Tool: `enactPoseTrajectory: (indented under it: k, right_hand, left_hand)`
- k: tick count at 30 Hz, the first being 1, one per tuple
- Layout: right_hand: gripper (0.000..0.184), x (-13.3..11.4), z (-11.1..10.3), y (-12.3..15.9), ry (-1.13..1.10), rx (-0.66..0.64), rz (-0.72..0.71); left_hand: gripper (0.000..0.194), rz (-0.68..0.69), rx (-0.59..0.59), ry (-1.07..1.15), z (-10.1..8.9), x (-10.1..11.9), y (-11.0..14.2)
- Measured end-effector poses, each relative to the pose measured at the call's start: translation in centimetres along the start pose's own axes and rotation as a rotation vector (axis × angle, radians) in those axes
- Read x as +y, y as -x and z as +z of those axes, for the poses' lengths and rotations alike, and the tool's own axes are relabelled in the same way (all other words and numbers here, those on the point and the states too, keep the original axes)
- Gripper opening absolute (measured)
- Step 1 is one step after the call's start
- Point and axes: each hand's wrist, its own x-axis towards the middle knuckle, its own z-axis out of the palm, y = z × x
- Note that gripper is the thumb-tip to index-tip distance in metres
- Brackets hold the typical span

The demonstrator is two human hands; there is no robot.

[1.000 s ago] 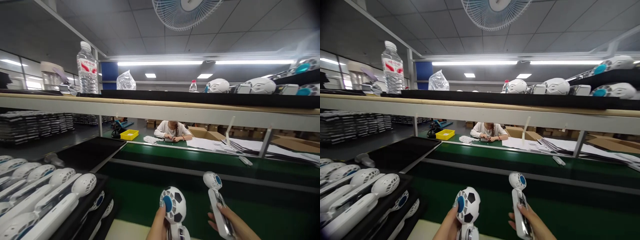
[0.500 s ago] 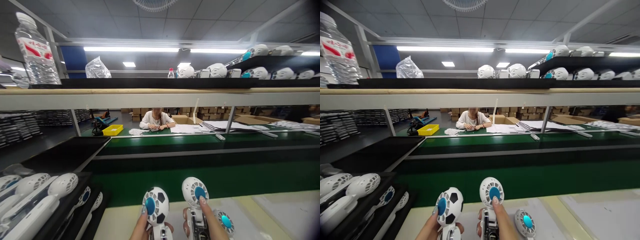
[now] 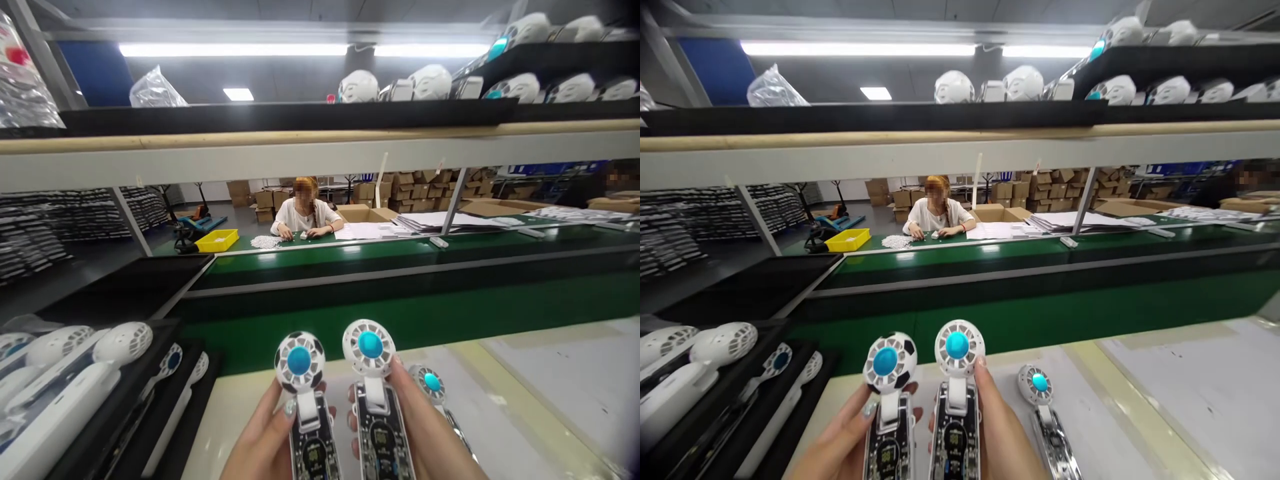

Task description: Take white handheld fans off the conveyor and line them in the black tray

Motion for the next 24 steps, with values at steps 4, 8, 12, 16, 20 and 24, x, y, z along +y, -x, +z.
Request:
enactPoseTrajectory:
  k: [4, 8, 12, 16, 20, 24]
  right_hand:
    - [0.047, -0.1, 0.8, 0.8, -0.147, -0.177, -0.01]
    - [0.045, 0.4, 0.3, 0.5, -0.183, -0.285, -0.029]
    - [0.047, 0.7, 0.1, 0.5, -0.1, -0.257, -0.06]
    - [0.049, 0.9, 0.5, 0.9, -0.057, -0.263, -0.038]
    - [0.056, 1.6, -0.1, 0.6, 0.092, -0.213, -0.08]
    - [0.064, 2.5, -1.8, -1.3, 0.718, 0.038, -0.396]
  left_hand:
    - [0.076, -0.027, 0.104, -0.146, 2.1, 0.9, 1.4]
    - [0.07, 0.004, 0.083, -0.18, 3.0, 1.1, 2.1]
    - [0.062, 0.028, 0.068, -0.197, 3.0, 1.0, 2.5]
    - [0.057, 0.043, 0.048, -0.194, 3.2, 1.2, 3.3]
    - [0.063, 0.026, 0.084, -0.168, 2.7, 0.8, 4.0]
    - [0.067, 0.104, 0.017, -0.287, 0.0, 0.0, 2.3]
